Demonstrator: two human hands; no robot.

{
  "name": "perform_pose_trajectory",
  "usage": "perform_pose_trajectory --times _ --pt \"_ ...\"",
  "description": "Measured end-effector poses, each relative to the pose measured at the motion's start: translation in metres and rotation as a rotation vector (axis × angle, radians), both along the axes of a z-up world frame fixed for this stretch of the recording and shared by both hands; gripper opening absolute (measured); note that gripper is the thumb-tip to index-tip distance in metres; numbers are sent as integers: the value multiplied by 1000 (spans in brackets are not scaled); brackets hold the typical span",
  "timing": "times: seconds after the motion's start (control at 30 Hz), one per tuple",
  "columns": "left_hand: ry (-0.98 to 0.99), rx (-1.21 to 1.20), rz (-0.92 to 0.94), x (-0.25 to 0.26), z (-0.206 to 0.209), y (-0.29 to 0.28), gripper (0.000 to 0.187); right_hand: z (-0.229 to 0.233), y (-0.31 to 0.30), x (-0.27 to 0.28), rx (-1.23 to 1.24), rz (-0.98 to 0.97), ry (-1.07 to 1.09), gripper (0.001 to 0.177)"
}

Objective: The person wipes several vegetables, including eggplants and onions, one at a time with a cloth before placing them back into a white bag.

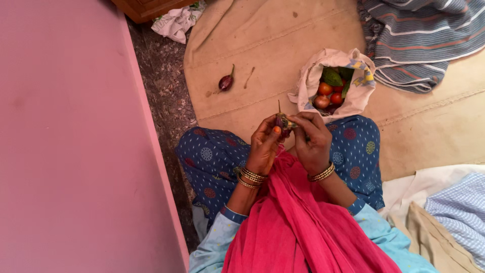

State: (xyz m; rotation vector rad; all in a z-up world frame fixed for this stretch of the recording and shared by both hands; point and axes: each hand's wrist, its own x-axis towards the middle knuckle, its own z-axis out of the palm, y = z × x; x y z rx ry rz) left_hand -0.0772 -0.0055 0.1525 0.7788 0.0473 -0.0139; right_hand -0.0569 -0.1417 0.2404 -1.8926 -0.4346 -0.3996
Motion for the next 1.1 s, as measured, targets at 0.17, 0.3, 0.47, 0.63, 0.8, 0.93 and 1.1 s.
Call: perform_pose_trajectory --times 0.17,0.3,0.47,0.63,0.8,0.93,1.1 --pt "68 -76 66 5 -10 2 39 -6 1 -8 -74 36 -47 33" --pt "86 -232 63 8 -5 5 36 -18 5 -25 -200 50 -174 37" --pt "116 -250 1 9 11 4 41 -25 0 -30 -64 -8 -107 37" --pt "107 -112 -31 2 3 -8 46 -16 -5 -14 71 -44 24 32" --pt "89 -2 -25 1 4 -3 44 -8 -5 2 82 12 61 28" --pt "72 -29 47 7 -2 0 43 -8 -1 -11 -34 42 -20 32" --pt "125 -108 97 9 -11 -1 40 -12 3 -19 -87 48 -62 34"
